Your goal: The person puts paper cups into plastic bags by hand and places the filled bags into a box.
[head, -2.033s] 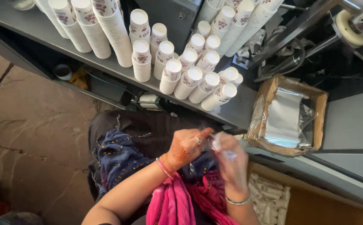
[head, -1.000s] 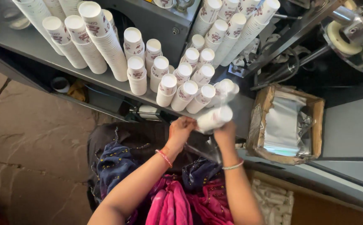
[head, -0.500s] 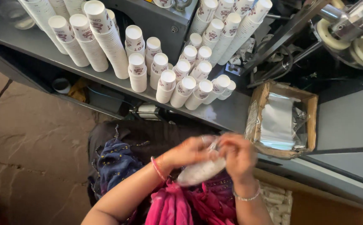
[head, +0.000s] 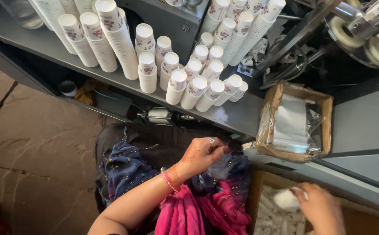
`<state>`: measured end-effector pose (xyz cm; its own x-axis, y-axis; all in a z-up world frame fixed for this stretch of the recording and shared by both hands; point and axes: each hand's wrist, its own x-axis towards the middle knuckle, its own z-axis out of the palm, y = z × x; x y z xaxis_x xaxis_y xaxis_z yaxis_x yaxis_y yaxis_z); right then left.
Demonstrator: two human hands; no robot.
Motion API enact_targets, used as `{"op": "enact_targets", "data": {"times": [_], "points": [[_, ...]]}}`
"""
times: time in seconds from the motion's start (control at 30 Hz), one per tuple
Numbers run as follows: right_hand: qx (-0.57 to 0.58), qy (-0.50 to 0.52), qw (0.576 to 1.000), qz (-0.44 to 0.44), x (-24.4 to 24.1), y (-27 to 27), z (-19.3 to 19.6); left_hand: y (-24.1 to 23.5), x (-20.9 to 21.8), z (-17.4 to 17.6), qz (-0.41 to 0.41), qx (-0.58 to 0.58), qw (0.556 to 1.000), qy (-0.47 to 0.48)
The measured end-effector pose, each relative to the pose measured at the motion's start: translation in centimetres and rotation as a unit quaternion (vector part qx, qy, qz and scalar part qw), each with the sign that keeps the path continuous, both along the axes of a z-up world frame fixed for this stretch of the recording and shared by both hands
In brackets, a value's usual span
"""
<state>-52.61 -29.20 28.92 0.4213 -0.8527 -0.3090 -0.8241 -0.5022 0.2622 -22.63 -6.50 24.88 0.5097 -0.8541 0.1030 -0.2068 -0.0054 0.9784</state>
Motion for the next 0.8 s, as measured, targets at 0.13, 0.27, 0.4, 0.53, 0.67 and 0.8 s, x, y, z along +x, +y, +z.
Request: {"op": "enact_targets", "data": {"times": [0.13,0.27,0.4,0.53,0.67,0.8], "points": [[-0.067,-0.299,0.939,0.157,5.1,6.1,2.0,-1.7,-2.7,-0.4,-0.001,-0.073,0.997,-0.01],[0.084,-0.509,0.8,0.307,13.3,11.0,-1.6,-2.6,-2.2,0.0,0.104,-0.123,0.986,0.04],[0.343,-0.693,0.619,0.139,15.6,11.6,-4.3,-1.6,3.2,-1.1,0.168,-0.096,0.98,0.055],[0.303,-0.676,0.638,0.212,18.3,11.1,-2.0,-0.2,5.0,-1.8,-0.003,-0.107,0.986,0.13],[0.112,-0.611,0.685,0.382,23.2,8.3,2.8,-1.1,5.1,-3.5,0.103,-0.101,0.982,0.122],[-0.067,-0.589,0.681,0.43,29.1,3.7,6.1,-1.4,3.7,-3.3,0.083,-0.048,0.995,-0.031]]}}
